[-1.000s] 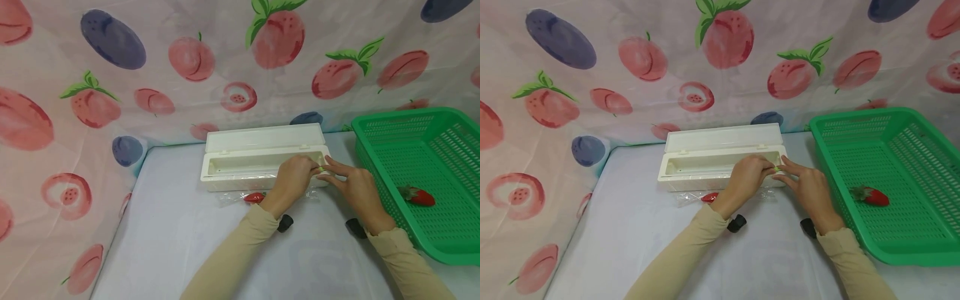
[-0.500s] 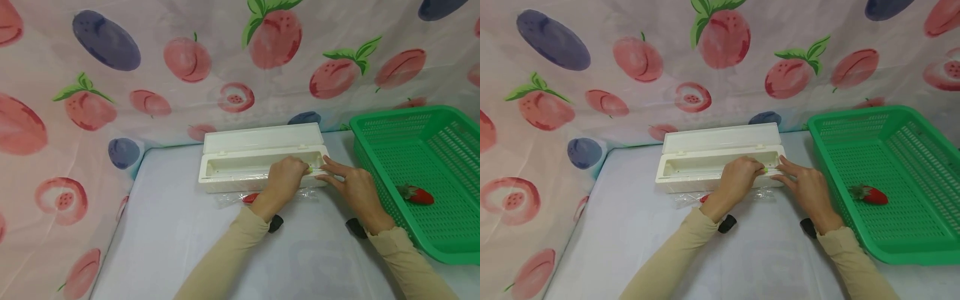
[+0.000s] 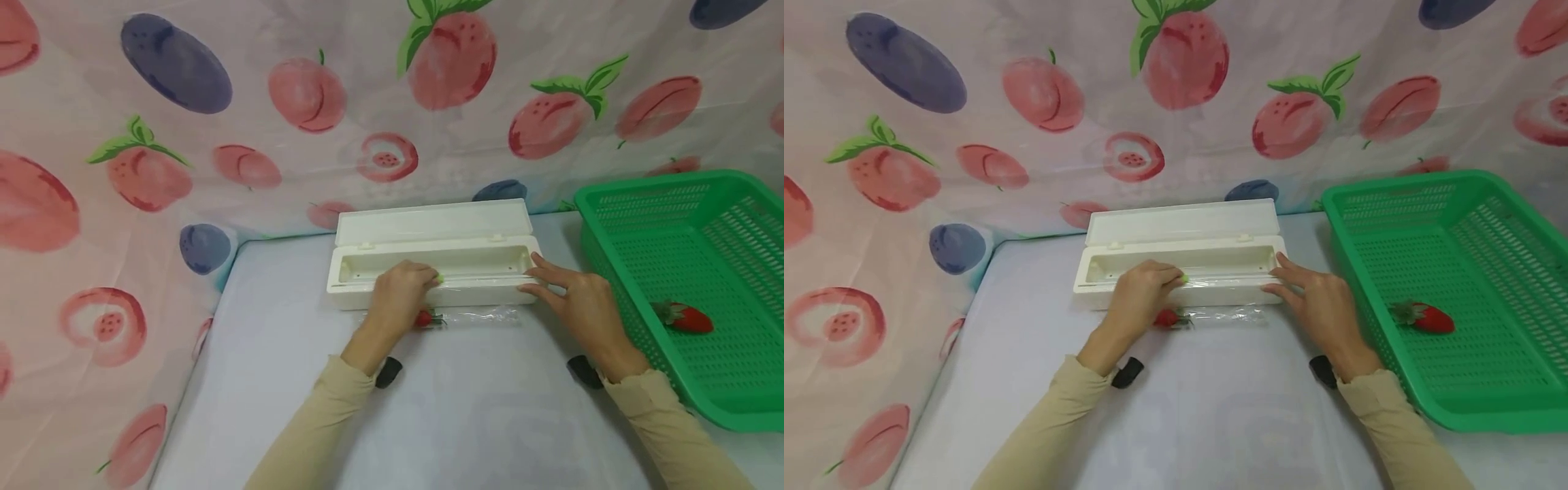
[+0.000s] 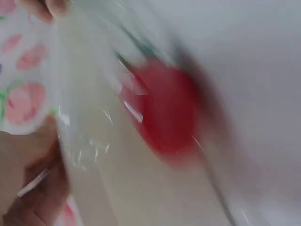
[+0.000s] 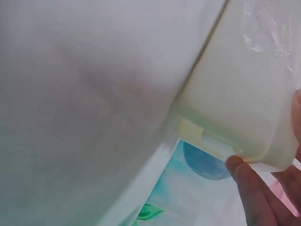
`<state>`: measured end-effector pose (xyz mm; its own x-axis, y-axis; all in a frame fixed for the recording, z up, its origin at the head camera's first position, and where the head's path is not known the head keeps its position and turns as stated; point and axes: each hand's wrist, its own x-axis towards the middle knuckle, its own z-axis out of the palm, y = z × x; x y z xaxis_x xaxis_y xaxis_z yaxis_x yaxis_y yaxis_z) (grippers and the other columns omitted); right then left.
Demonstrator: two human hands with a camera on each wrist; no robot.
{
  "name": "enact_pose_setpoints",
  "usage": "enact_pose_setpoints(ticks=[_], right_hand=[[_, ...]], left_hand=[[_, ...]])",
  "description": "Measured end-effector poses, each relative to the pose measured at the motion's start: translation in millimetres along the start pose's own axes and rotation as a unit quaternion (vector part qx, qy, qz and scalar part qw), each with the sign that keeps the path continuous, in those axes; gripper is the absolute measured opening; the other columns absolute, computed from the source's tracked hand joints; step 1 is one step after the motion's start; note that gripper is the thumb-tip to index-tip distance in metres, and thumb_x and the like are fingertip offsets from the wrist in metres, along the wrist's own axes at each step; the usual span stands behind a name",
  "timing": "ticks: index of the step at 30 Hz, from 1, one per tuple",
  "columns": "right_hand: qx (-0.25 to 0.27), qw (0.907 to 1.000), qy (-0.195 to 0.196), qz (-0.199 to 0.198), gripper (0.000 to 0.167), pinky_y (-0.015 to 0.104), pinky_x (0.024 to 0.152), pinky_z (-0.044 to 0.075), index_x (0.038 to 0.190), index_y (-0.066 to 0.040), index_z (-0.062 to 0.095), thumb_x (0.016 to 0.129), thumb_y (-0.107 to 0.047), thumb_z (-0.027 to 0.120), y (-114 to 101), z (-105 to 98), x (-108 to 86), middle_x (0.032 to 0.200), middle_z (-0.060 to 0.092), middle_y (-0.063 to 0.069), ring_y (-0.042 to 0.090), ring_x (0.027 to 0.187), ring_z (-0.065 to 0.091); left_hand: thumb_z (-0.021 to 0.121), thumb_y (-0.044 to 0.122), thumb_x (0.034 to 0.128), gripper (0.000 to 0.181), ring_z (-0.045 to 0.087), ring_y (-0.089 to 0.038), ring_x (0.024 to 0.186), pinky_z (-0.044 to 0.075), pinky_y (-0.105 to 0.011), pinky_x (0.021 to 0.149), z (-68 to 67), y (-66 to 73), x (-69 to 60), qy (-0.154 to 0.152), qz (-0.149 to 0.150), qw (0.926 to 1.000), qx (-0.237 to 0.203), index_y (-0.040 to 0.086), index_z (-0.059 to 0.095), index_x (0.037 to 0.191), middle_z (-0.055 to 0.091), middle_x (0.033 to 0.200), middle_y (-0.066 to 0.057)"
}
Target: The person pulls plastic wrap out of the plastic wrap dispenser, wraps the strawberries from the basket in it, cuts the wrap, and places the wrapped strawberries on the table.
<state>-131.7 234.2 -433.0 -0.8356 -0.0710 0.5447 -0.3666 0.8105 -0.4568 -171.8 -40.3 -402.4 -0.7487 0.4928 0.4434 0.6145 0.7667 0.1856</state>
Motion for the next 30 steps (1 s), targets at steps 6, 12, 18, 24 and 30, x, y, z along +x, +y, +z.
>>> enact_pose_setpoints(ticks=[6, 12, 18, 24, 30], right_hand=[[0.002, 0.9999, -0.005, -0.015, 0.039, 0.017, 0.042, 0.03, 0.107, -0.002, 0.076, 0.073, -0.016, 0.086, 3, -2, 1.5, 0.122, 0.068, 0.014, 0.027, 0.053, 0.063], [0.008, 0.9996, -0.019, -0.017, 0.039, 0.016, 0.042, 0.027, 0.11, -0.004, 0.076, 0.074, -0.018, 0.086, 5, -3, 3.2, 0.123, 0.068, 0.012, 0.017, 0.044, 0.053], [0.014, 0.9995, -0.026, -0.013, 0.037, 0.016, 0.041, 0.027, 0.11, -0.005, 0.076, 0.075, -0.017, 0.085, 4, -2, 3.8, 0.125, 0.067, 0.012, 0.016, 0.046, 0.053], [0.022, 0.9994, -0.025, -0.004, 0.036, 0.016, 0.043, 0.031, 0.109, -0.005, 0.077, 0.075, -0.015, 0.085, 2, -1, 3.3, 0.125, 0.067, 0.012, 0.026, 0.058, 0.063], [0.02, 0.9996, -0.019, 0.004, 0.037, 0.014, 0.051, 0.04, 0.108, -0.005, 0.077, 0.073, -0.013, 0.086, 3, -3, 2.9, 0.125, 0.067, 0.012, 0.036, 0.087, 0.071]], left_hand=[[0.077, 0.017, 0.0849, 0.012, 0.069, -0.017, 0.093, 0.058, -0.032, 0.079, -18.6, -42.4, -28.8, 0.02, -0.027, 0.9992, -0.022, 0.01, 0.079, 0.094, 0.076, 0.096, 0.0], [0.077, 0.016, 0.0846, 0.012, 0.069, -0.018, 0.094, 0.058, -0.033, 0.081, -29.1, -58.6, -41.3, 0.02, -0.035, 0.9989, -0.023, 0.01, 0.079, 0.094, 0.076, 0.096, 0.0], [0.075, 0.013, 0.0869, 0.013, 0.07, -0.022, 0.097, 0.057, -0.034, 0.086, -36.4, -68.2, -49.9, 0.01, -0.051, 0.9965, -0.066, 0.006, 0.078, 0.097, 0.076, 0.098, -0.005], [0.075, 0.012, 0.0866, 0.015, 0.068, -0.023, 0.099, 0.057, -0.033, 0.087, -41.3, -76.6, -57.5, 0.023, -0.053, 0.9949, -0.083, 0.003, 0.078, 0.099, 0.074, 0.101, -0.007], [0.077, 0.009, 0.0836, 0.018, 0.066, -0.026, 0.102, 0.056, -0.034, 0.088, -48.4, -91.5, -69.7, 0.067, -0.074, 0.9916, -0.082, -0.002, 0.078, 0.098, 0.072, 0.104, -0.011]])
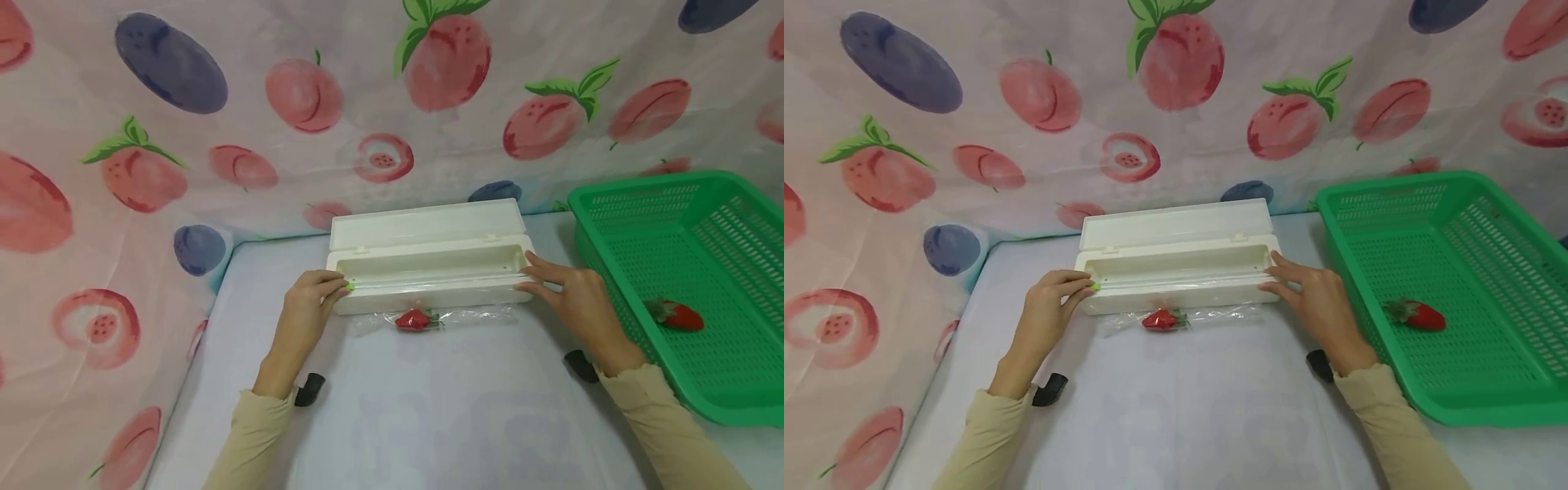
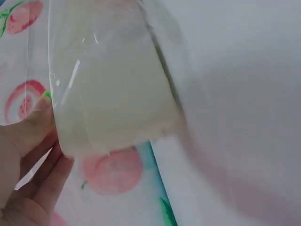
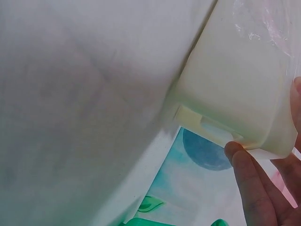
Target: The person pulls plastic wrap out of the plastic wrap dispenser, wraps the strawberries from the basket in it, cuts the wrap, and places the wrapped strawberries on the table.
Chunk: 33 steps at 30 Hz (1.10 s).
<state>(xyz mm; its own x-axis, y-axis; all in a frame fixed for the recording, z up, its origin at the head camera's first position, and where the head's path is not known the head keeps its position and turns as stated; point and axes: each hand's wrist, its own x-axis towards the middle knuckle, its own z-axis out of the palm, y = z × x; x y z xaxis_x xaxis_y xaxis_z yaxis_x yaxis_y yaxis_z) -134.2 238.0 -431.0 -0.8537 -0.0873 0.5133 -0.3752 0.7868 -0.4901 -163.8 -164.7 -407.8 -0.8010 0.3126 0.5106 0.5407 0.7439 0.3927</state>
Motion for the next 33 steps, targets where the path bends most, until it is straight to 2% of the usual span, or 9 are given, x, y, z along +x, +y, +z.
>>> enact_pose_setpoints(ticks=[3, 6, 10, 13, 16, 22, 28, 33], right_hand=[[-0.002, 1.0, 0.0, -0.005, 0.037, 0.015, 0.053, 0.042, 0.108, -0.005, 0.077, 0.074, -0.014, 0.086, 0, 0, 0.3, 0.125, 0.067, 0.012, 0.035, 0.089, 0.071], [0.006, 0.9999, 0.0, -0.013, 0.036, 0.016, 0.047, 0.037, 0.107, -0.004, 0.077, 0.074, -0.013, 0.086, 0, -2, 0.9, 0.124, 0.067, 0.012, 0.034, 0.075, 0.07], [0.014, 0.9997, -0.003, -0.02, 0.035, 0.018, 0.051, 0.042, 0.107, -0.004, 0.077, 0.074, -0.013, 0.085, 0, -3, 1.7, 0.124, 0.068, 0.012, 0.035, 0.078, 0.07], [0.015, 0.9997, -0.004, -0.021, 0.035, 0.018, 0.056, 0.046, 0.107, -0.004, 0.077, 0.074, -0.013, 0.086, 0, -4, 2.4, 0.124, 0.068, 0.012, 0.037, 0.09, 0.071], [0.015, 0.9997, -0.006, -0.019, 0.035, 0.017, 0.057, 0.046, 0.107, -0.004, 0.077, 0.074, -0.012, 0.085, 0, -3, 2.6, 0.125, 0.067, 0.012, 0.036, 0.09, 0.071], [0.01, 0.9999, -0.005, -0.011, 0.037, 0.018, 0.061, 0.049, 0.11, -0.007, 0.077, 0.074, -0.012, 0.086, 3, -2, -0.1, 0.127, 0.066, 0.01, 0.033, 0.096, 0.071], [0.015, 0.9999, -0.007, -0.005, 0.04, 0.014, 0.058, 0.046, 0.112, -0.007, 0.076, 0.074, -0.012, 0.087, 3, -3, -0.1, 0.129, 0.065, 0.009, 0.033, 0.097, 0.071], [0.014, 0.9998, -0.012, -0.003, 0.04, 0.016, 0.057, 0.047, 0.113, -0.006, 0.076, 0.075, -0.013, 0.086, 0, -4, 0.5, 0.13, 0.065, 0.009, 0.033, 0.099, 0.07]], left_hand=[[0.077, 0.008, 0.0828, 0.017, 0.066, -0.027, 0.1, 0.057, -0.035, 0.085, -6.8, -6.8, -4.7, 0.005, -0.01, 0.9999, 0.0, -0.001, 0.078, 0.097, 0.072, 0.102, -0.011], [0.077, 0.008, 0.083, 0.017, 0.067, -0.027, 0.098, 0.057, -0.037, 0.084, -11.0, -13.6, -5.0, -0.005, -0.009, 0.9999, -0.006, -0.001, 0.078, 0.097, 0.072, 0.099, -0.01], [0.079, 0.006, 0.0806, 0.015, 0.07, -0.027, 0.093, 0.058, -0.037, 0.081, -14.9, -21.5, -5.0, -0.006, -0.014, 0.9997, -0.019, -0.001, 0.078, 0.094, 0.074, 0.095, -0.009], [0.079, 0.006, 0.0806, 0.015, 0.071, -0.027, 0.092, 0.058, -0.038, 0.081, -16.4, -24.2, -5.0, -0.008, -0.019, 0.9995, -0.025, -0.001, 0.078, 0.094, 0.074, 0.095, -0.01], [0.078, 0.007, 0.0825, 0.015, 0.07, -0.028, 0.094, 0.057, -0.039, 0.083, -16.7, -23.8, -4.8, -0.012, -0.028, 0.9991, -0.028, 0.0, 0.078, 0.095, 0.074, 0.096, -0.01], [0.077, 0.01, 0.0845, 0.017, 0.069, -0.028, 0.099, 0.055, -0.042, 0.088, -14.4, -20.7, -6.1, -0.015, -0.076, 0.9962, -0.039, 0.001, 0.078, 0.099, 0.073, 0.101, -0.01], [0.076, 0.013, 0.0866, 0.02, 0.066, -0.029, 0.105, 0.052, -0.045, 0.094, -12.9, -18.1, -6.8, -0.019, -0.107, 0.9932, -0.042, 0.003, 0.077, 0.104, 0.072, 0.109, -0.01], [0.076, 0.014, 0.0876, 0.025, 0.067, -0.028, 0.102, 0.055, -0.045, 0.09, -12.8, -17.9, -10.8, -0.016, -0.125, 0.9907, -0.052, 0.004, 0.075, 0.11, 0.07, 0.112, -0.01]])
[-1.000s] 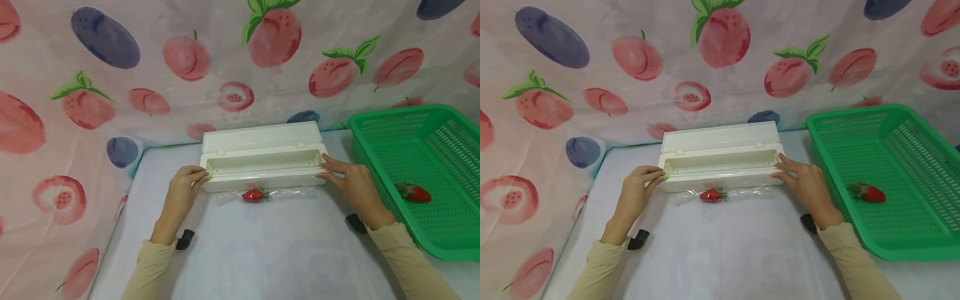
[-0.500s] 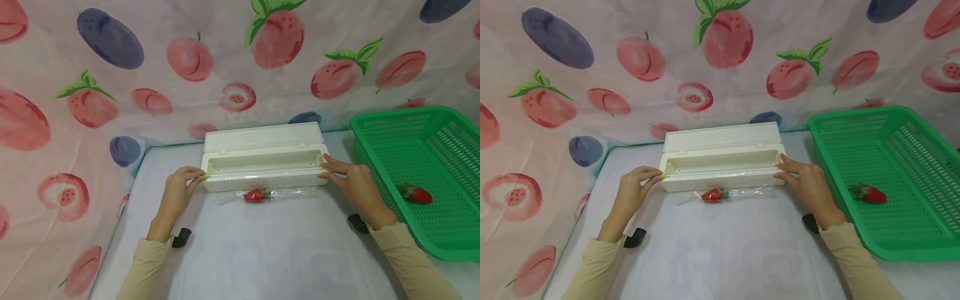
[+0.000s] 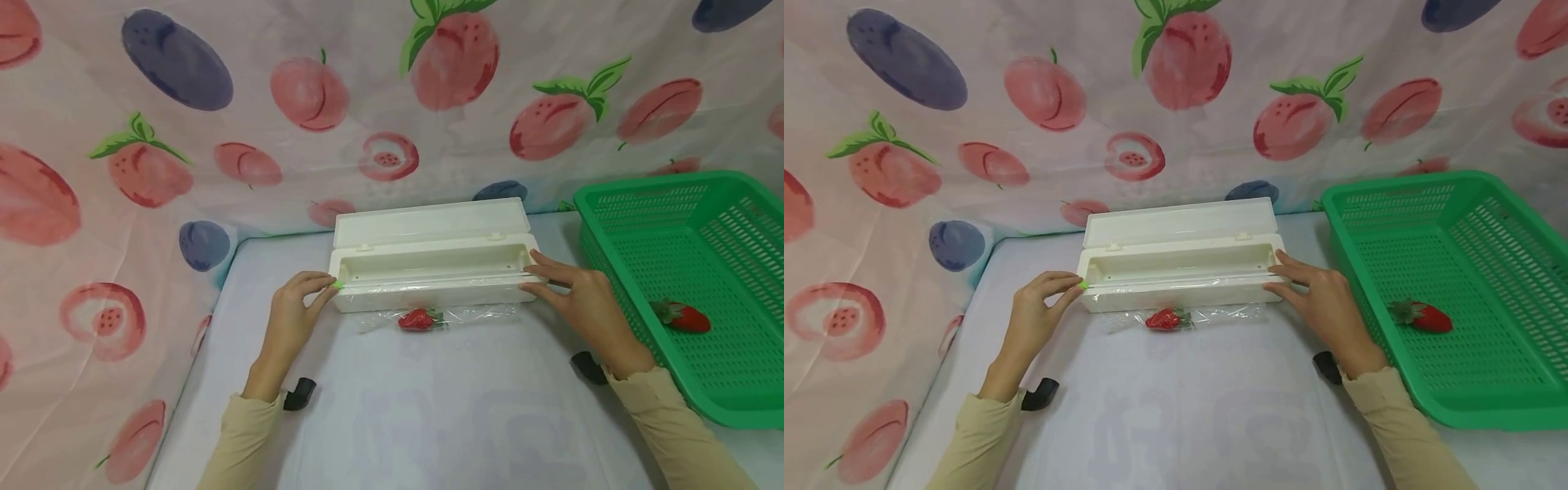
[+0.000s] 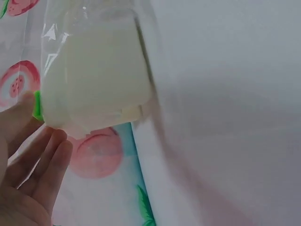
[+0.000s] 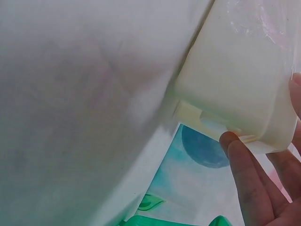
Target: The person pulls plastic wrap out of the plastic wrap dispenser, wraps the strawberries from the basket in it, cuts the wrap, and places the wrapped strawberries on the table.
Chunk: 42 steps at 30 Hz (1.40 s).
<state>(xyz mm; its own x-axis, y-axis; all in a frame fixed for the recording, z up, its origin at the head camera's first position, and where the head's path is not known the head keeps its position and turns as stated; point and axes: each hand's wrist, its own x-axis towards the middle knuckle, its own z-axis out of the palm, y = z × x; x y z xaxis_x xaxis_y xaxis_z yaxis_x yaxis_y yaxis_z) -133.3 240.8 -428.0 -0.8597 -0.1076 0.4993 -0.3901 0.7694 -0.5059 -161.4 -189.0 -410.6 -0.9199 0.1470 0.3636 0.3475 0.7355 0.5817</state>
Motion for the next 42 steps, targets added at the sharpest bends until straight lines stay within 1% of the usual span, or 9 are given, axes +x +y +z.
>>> enact_pose_setpoints(ticks=[4, 8, 13, 17, 24, 28, 34, 38, 42], right_hand=[[-0.004, 1.0, 0.0, 0.0, 0.04, 0.019, 0.056, 0.047, 0.113, -0.007, 0.076, 0.075, -0.014, 0.086, -1, -1, 0.2, 0.13, 0.065, 0.009, 0.034, 0.099, 0.07], [-0.005, 1.0, -0.003, 0.002, 0.04, 0.015, 0.053, 0.042, 0.113, -0.007, 0.075, 0.075, -0.014, 0.086, -1, -1, 0.2, 0.13, 0.064, 0.009, 0.036, 0.099, 0.07], [-0.004, 1.0, -0.008, 0.004, 0.039, 0.013, 0.05, 0.038, 0.114, -0.007, 0.075, 0.077, -0.015, 0.085, -2, -1, -0.1, 0.131, 0.064, 0.01, 0.036, 0.098, 0.07], [-0.013, 0.9999, -0.01, 0.003, 0.039, 0.017, 0.052, 0.041, 0.115, -0.007, 0.075, 0.078, -0.015, 0.085, -3, -2, -0.5, 0.13, 0.064, 0.011, 0.036, 0.096, 0.07], [-0.019, 0.9998, -0.007, 0.001, 0.04, 0.02, 0.055, 0.045, 0.116, -0.008, 0.074, 0.078, -0.016, 0.084, -4, -3, -1.1, 0.131, 0.064, 0.011, 0.037, 0.098, 0.069], [-0.013, 0.9999, -0.009, -0.005, 0.038, 0.017, 0.049, 0.04, 0.115, -0.009, 0.075, 0.079, -0.013, 0.083, -3, -2, -0.9, 0.132, 0.063, 0.013, 0.038, 0.099, 0.069], [-0.008, 0.9999, -0.012, -0.009, 0.034, 0.011, 0.053, 0.04, 0.112, -0.011, 0.077, 0.078, -0.009, 0.083, -4, -2, -2.4, 0.132, 0.063, 0.014, 0.038, 0.101, 0.069], [0.003, 0.9998, 0.005, -0.021, 0.03, 0.001, 0.075, 0.036, 0.105, -0.009, 0.079, 0.076, -0.003, 0.083, -6, -3, -3.9, 0.126, 0.068, 0.013, 0.032, 0.103, 0.068], [0.007, 0.9983, 0.026, -0.052, 0.029, 0.012, 0.089, 0.036, 0.098, -0.006, 0.08, 0.071, 0.003, 0.084, -7, -4, -4.7, 0.113, 0.073, 0.012, 0.028, 0.103, 0.059]], left_hand=[[0.076, 0.016, 0.0879, 0.03, 0.07, -0.025, 0.096, 0.058, -0.038, 0.086, -0.1, -2.9, -8.3, 0.011, -0.035, 0.9988, -0.031, 0.004, 0.071, 0.115, 0.07, 0.111, -0.011], [0.077, 0.024, 0.0882, 0.026, 0.071, -0.022, 0.094, 0.059, -0.034, 0.084, 1.3, -6.8, -20.2, 0.007, -0.088, 0.994, -0.065, 0.006, 0.071, 0.107, 0.072, 0.105, -0.008], [0.079, 0.043, 0.0832, 0.04, 0.071, -0.019, 0.097, 0.058, -0.035, 0.085, 5.2, -5.8, -31.7, -0.071, -0.144, 0.9818, -0.102, 0.011, 0.073, 0.105, 0.073, 0.104, -0.003], [0.083, 0.043, 0.0787, 0.047, 0.072, -0.018, 0.096, 0.058, -0.033, 0.085, 10.4, -1.2, -35.1, -0.111, -0.161, 0.9724, -0.128, 0.01, 0.073, 0.111, 0.074, 0.107, -0.005], [0.084, 0.026, 0.08, 0.036, 0.074, -0.017, 0.092, 0.058, -0.026, 0.081, 22.9, 3.6, -34.2, -0.123, -0.139, 0.9681, -0.168, 0.005, 0.074, 0.108, 0.075, 0.104, -0.006], [0.08, 0.02, 0.085, 0.023, 0.073, -0.016, 0.092, 0.058, -0.024, 0.081, 26.8, 4.9, -31.7, -0.1, -0.101, 0.9741, -0.176, 0.008, 0.076, 0.104, 0.076, 0.101, -0.003], [0.076, 0.013, 0.0873, 0.012, 0.074, -0.017, 0.087, 0.058, -0.023, 0.079, 29.8, 4.6, -30.7, -0.053, -0.055, 0.9818, -0.174, 0.006, 0.077, 0.097, 0.077, 0.093, -0.006], [0.073, 0.008, 0.0885, 0.01, 0.074, -0.019, 0.086, 0.059, -0.023, 0.078, 30.2, 6.1, -31.6, -0.053, -0.047, 0.9741, -0.215, 0.001, 0.074, 0.095, 0.076, 0.091, -0.011], [0.069, 0.006, 0.0914, 0.009, 0.074, -0.019, 0.088, 0.059, -0.025, 0.08, 30.5, 7.5, -32.5, -0.067, -0.045, 0.9665, -0.244, 0.0, 0.071, 0.097, 0.076, 0.093, -0.013]])
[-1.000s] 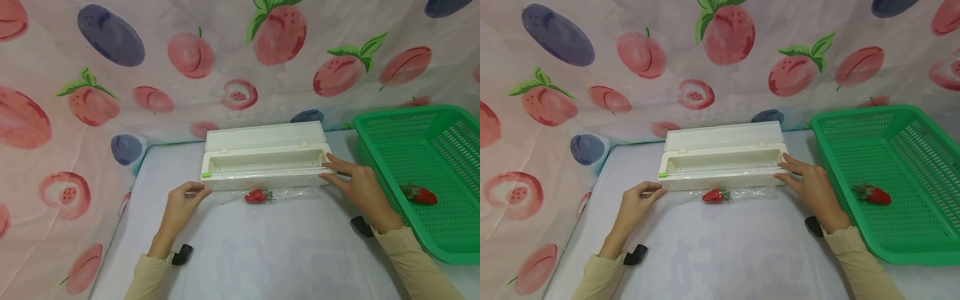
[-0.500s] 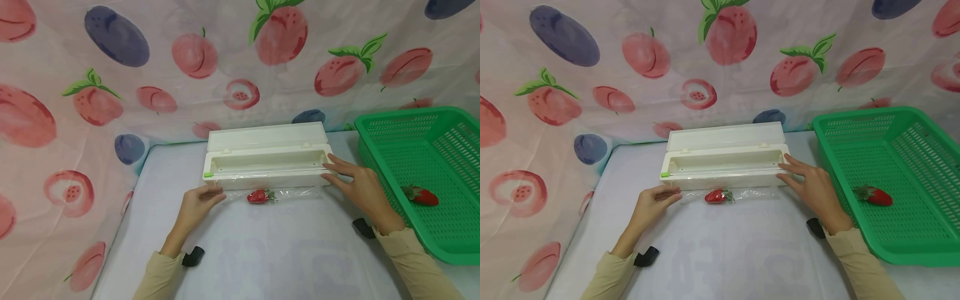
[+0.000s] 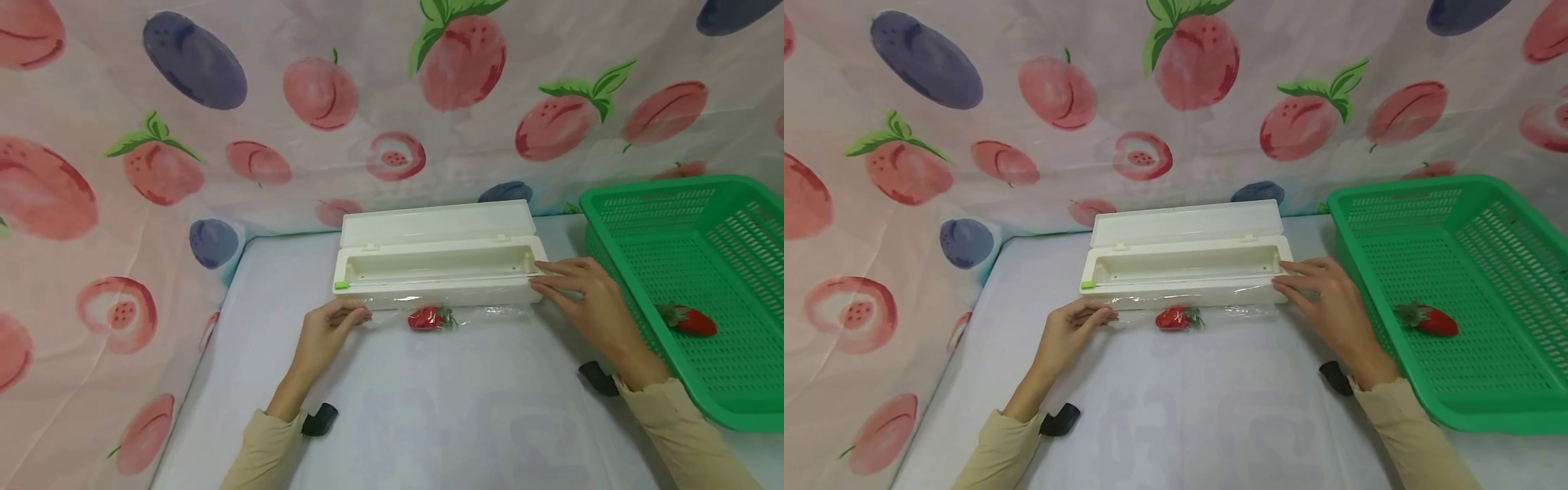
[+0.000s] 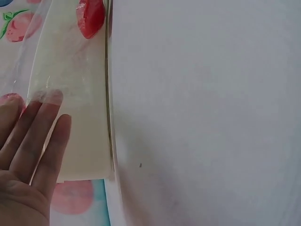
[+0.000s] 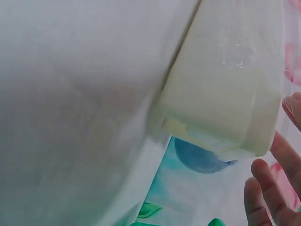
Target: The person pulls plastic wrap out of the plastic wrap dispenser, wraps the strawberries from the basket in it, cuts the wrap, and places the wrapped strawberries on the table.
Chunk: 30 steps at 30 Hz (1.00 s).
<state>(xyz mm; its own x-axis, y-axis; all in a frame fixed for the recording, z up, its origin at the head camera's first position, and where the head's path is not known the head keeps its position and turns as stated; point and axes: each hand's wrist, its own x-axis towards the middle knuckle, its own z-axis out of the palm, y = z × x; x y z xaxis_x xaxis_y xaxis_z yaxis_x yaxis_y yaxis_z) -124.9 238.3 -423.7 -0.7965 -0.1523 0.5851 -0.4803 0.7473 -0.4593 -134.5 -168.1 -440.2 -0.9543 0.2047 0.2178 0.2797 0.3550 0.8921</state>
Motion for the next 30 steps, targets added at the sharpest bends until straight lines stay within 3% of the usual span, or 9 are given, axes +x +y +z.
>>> enact_pose_setpoints(ticks=[6, 9, 12, 15, 18, 22, 25, 30], right_hand=[[0.002, 0.9997, 0.0, -0.023, 0.024, 0.02, 0.086, 0.038, 0.091, -0.003, 0.079, 0.069, 0.005, 0.084, -6, -2, -1.6, 0.101, 0.073, 0.01, 0.027, 0.099, 0.055], [0.02, 0.9998, -0.005, 0.002, 0.021, 0.013, 0.085, 0.039, 0.093, -0.004, 0.077, 0.074, 0.005, 0.081, -10, -4, -3.5, 0.097, 0.071, 0.009, 0.019, 0.096, 0.057], [0.075, 0.9945, -0.054, 0.049, 0.012, 0.006, 0.083, 0.04, 0.098, -0.006, 0.072, 0.087, 0.001, 0.072, -13, -6, -6.0, 0.095, 0.073, 0.004, 0.002, 0.094, 0.061], [0.145, 0.9761, -0.131, 0.096, 0.006, 0.006, 0.077, 0.044, 0.103, -0.004, 0.063, 0.099, -0.005, 0.059, -16, -8, -8.1, 0.088, 0.075, 0.001, -0.007, 0.088, 0.064], [0.209, 0.9501, -0.192, 0.13, 0.009, 0.011, 0.073, 0.05, 0.104, 0.002, 0.055, 0.103, -0.006, 0.051, -18, -11, -10.1, 0.076, 0.073, 0.0, 0.001, 0.078, 0.069], [0.25, 0.9255, -0.231, 0.166, 0.016, 0.022, 0.066, 0.056, 0.105, 0.006, 0.051, 0.105, -0.009, 0.047, -16, -10, -13.2, 0.067, 0.066, 0.001, 0.012, 0.067, 0.067], [0.25, 0.91, -0.258, 0.208, 0.022, 0.028, 0.06, 0.056, 0.107, 0.006, 0.051, 0.107, -0.015, 0.046, -12, -7, -14.4, 0.065, 0.062, 0.003, 0.013, 0.062, 0.063], [0.26, 0.8845, -0.279, 0.268, 0.026, 0.032, 0.057, 0.058, 0.108, 0.009, 0.05, 0.106, -0.017, 0.048, -6, 3, -16.1, 0.064, 0.059, 0.006, 0.013, 0.057, 0.061]], left_hand=[[0.066, 0.005, 0.0937, 0.007, 0.074, -0.021, 0.088, 0.059, -0.027, 0.079, 0.6, 2.7, -2.8, -0.003, -0.003, 0.9998, -0.02, -0.001, 0.067, 0.098, 0.075, 0.094, -0.015], [0.064, 0.005, 0.0953, 0.008, 0.074, -0.023, 0.088, 0.06, -0.029, 0.079, -0.7, 4.5, -4.9, -0.018, 0.002, 0.999, -0.041, -0.003, 0.065, 0.099, 0.075, 0.094, -0.017], [0.06, 0.006, 0.0981, 0.013, 0.075, -0.023, 0.086, 0.06, -0.031, 0.08, -3.7, 5.6, -8.0, -0.044, -0.008, 0.9958, -0.08, -0.006, 0.061, 0.103, 0.074, 0.095, -0.021], [0.057, 0.009, 0.1007, 0.021, 0.075, -0.023, 0.082, 0.059, -0.031, 0.083, -8.2, 6.6, -11.7, -0.067, -0.038, 0.9909, -0.111, -0.01, 0.057, 0.108, 0.073, 0.096, -0.023], [0.056, 0.014, 0.102, 0.028, 0.075, -0.021, 0.079, 0.058, -0.028, 0.085, -12.7, 6.2, -14.3, -0.081, -0.069, 0.9878, -0.113, -0.012, 0.056, 0.112, 0.074, 0.095, -0.021], [0.056, 0.019, 0.1022, 0.031, 0.075, -0.021, 0.077, 0.058, -0.027, 0.083, -15.4, 1.7, -13.7, -0.108, -0.109, 0.9823, -0.107, -0.01, 0.057, 0.112, 0.074, 0.09, -0.017], [0.057, 0.022, 0.1019, 0.03, 0.075, -0.022, 0.076, 0.057, -0.026, 0.082, -14.3, -4.0, -10.8, -0.125, -0.131, 0.9789, -0.095, -0.006, 0.059, 0.112, 0.074, 0.085, -0.015], [0.059, 0.023, 0.1009, 0.027, 0.073, -0.023, 0.073, 0.059, -0.03, 0.076, -9.5, -10.4, -4.1, -0.111, -0.136, 0.9825, -0.062, -0.002, 0.062, 0.11, 0.074, 0.077, -0.014]])
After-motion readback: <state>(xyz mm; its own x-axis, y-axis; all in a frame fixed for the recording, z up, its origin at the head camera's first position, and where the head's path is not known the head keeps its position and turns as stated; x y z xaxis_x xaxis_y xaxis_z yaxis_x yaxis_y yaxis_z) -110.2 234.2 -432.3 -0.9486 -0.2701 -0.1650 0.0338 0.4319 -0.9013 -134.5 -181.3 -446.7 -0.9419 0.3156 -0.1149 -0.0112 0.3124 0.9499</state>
